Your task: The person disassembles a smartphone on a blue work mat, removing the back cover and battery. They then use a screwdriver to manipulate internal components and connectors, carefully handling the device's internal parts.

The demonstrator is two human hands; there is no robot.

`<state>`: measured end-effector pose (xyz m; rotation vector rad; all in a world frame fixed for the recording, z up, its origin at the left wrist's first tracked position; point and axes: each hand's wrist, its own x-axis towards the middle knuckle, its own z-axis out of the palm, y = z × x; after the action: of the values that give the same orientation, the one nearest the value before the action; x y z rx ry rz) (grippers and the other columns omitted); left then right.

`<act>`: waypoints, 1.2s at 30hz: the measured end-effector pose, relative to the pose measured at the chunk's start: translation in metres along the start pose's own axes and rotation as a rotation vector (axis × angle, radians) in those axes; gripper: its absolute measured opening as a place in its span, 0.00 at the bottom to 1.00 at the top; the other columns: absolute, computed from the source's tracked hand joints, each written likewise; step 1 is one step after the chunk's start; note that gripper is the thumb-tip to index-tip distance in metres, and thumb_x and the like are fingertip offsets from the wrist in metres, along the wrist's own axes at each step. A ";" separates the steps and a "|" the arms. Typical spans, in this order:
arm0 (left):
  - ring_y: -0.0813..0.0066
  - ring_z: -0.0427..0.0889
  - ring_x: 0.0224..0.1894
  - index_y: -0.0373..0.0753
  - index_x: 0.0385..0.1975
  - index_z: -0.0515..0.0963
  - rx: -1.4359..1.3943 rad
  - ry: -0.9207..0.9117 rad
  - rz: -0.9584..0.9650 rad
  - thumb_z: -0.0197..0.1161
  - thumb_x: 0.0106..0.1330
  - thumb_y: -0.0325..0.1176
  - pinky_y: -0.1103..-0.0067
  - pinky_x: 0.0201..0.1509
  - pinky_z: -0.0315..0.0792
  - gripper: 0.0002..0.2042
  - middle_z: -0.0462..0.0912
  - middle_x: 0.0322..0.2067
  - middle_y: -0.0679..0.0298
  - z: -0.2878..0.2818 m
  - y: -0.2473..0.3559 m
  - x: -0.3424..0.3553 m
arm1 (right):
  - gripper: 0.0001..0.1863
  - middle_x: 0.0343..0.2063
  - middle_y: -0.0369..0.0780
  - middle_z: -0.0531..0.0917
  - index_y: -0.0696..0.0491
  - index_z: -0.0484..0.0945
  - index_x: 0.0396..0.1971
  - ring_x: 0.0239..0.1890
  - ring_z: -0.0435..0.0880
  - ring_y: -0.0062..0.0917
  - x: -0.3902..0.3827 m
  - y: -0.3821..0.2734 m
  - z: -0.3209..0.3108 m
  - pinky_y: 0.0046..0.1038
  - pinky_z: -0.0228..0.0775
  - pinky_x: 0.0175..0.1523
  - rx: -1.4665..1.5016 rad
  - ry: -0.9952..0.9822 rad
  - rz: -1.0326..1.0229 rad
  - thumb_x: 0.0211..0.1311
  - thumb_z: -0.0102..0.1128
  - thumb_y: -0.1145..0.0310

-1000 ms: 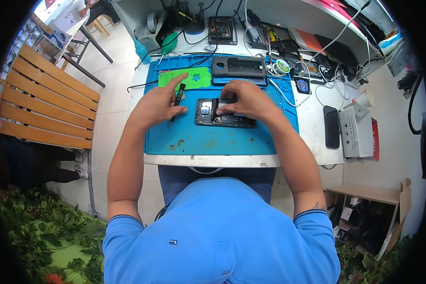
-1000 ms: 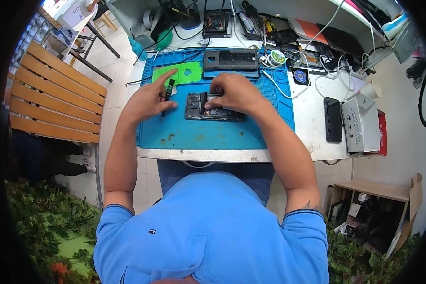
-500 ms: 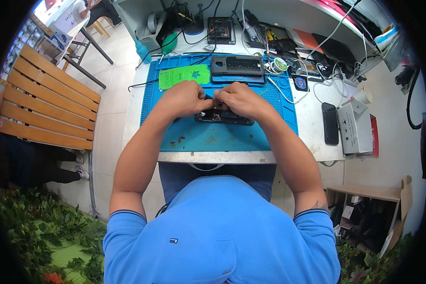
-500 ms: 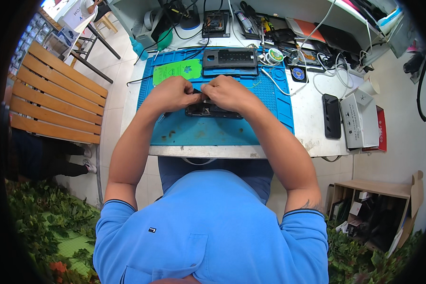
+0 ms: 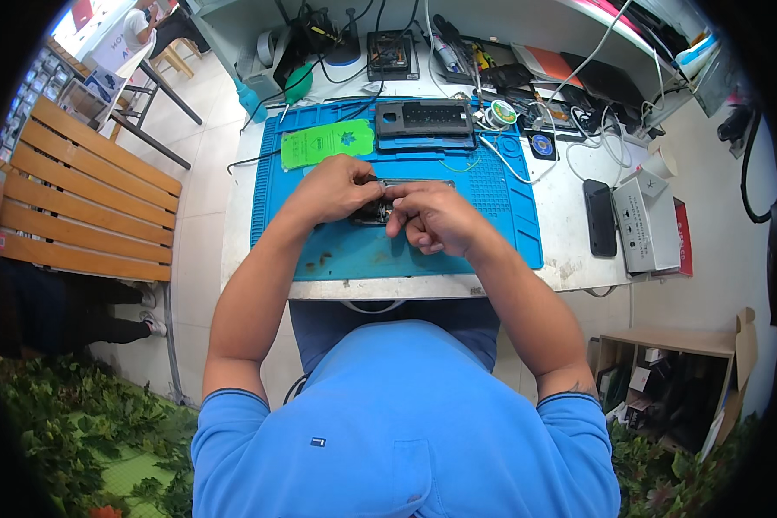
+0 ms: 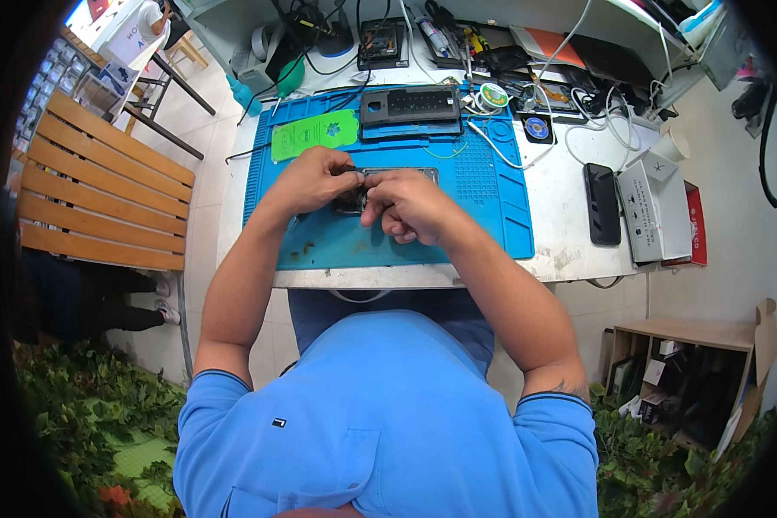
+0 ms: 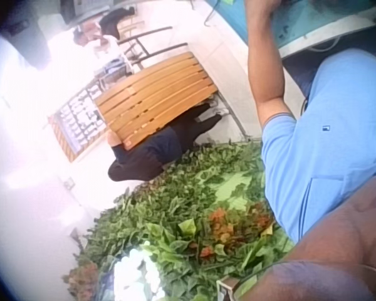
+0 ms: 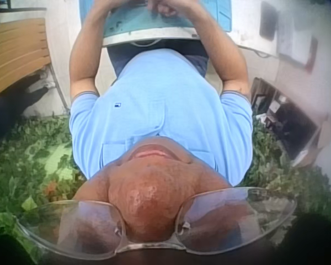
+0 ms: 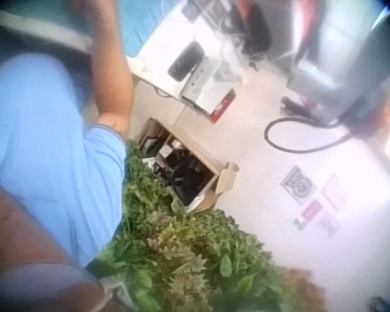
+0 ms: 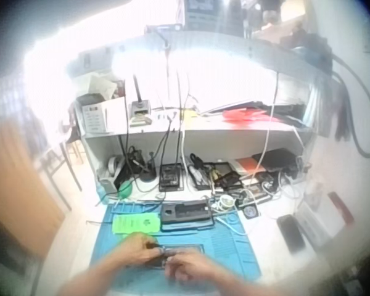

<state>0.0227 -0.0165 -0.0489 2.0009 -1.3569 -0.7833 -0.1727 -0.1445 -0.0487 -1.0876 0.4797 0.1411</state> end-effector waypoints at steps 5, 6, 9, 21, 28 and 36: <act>0.78 0.77 0.26 0.33 0.38 0.87 -0.025 -0.073 0.046 0.70 0.70 0.42 0.76 0.31 0.70 0.15 0.84 0.24 0.64 -0.001 -0.011 0.006 | 0.22 0.32 0.46 0.86 0.63 0.75 0.62 0.16 0.70 0.17 0.010 0.011 -0.013 0.22 0.54 0.15 0.258 -0.027 0.007 0.72 0.52 0.69; 0.78 0.77 0.27 0.33 0.41 0.87 -0.044 -0.091 0.045 0.70 0.71 0.42 0.76 0.31 0.71 0.15 0.84 0.25 0.64 -0.002 -0.011 0.005 | 0.22 0.32 0.46 0.86 0.63 0.75 0.61 0.16 0.70 0.17 0.011 0.012 -0.015 0.22 0.54 0.15 0.279 -0.034 0.010 0.72 0.52 0.69; 0.75 0.81 0.32 0.36 0.48 0.87 -0.091 -0.057 -0.014 0.69 0.72 0.38 0.75 0.38 0.75 0.13 0.86 0.32 0.62 -0.017 0.000 0.003 | 0.21 0.31 0.46 0.86 0.62 0.75 0.59 0.16 0.70 0.18 0.014 0.013 -0.019 0.22 0.54 0.15 0.330 -0.050 0.009 0.73 0.52 0.67; 0.61 0.84 0.51 0.40 0.50 0.88 0.112 -0.069 0.192 0.72 0.67 0.26 0.68 0.59 0.77 0.12 0.85 0.45 0.60 -0.021 -0.010 0.005 | 0.21 0.27 0.42 0.85 0.55 0.77 0.47 0.14 0.73 0.17 0.016 0.009 -0.015 0.20 0.57 0.15 0.266 -0.023 0.029 0.75 0.60 0.50; 0.63 0.85 0.51 0.40 0.49 0.88 0.143 -0.129 0.182 0.73 0.66 0.27 0.69 0.58 0.78 0.12 0.85 0.44 0.61 -0.022 -0.006 0.009 | 0.25 0.21 0.39 0.82 0.59 0.83 0.38 0.14 0.74 0.17 0.027 -0.005 -0.001 0.23 0.60 0.17 -0.366 0.210 -0.068 0.68 0.73 0.48; 0.64 0.86 0.48 0.37 0.50 0.87 0.117 -0.081 0.183 0.73 0.66 0.27 0.70 0.57 0.79 0.13 0.86 0.44 0.59 -0.022 -0.010 0.004 | 0.21 0.21 0.40 0.83 0.63 0.85 0.42 0.15 0.77 0.18 0.036 -0.007 0.004 0.25 0.65 0.16 -0.581 0.232 -0.113 0.68 0.74 0.57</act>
<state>0.0460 -0.0140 -0.0429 1.9164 -1.6407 -0.7222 -0.1364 -0.1485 -0.0570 -1.7097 0.6019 0.0541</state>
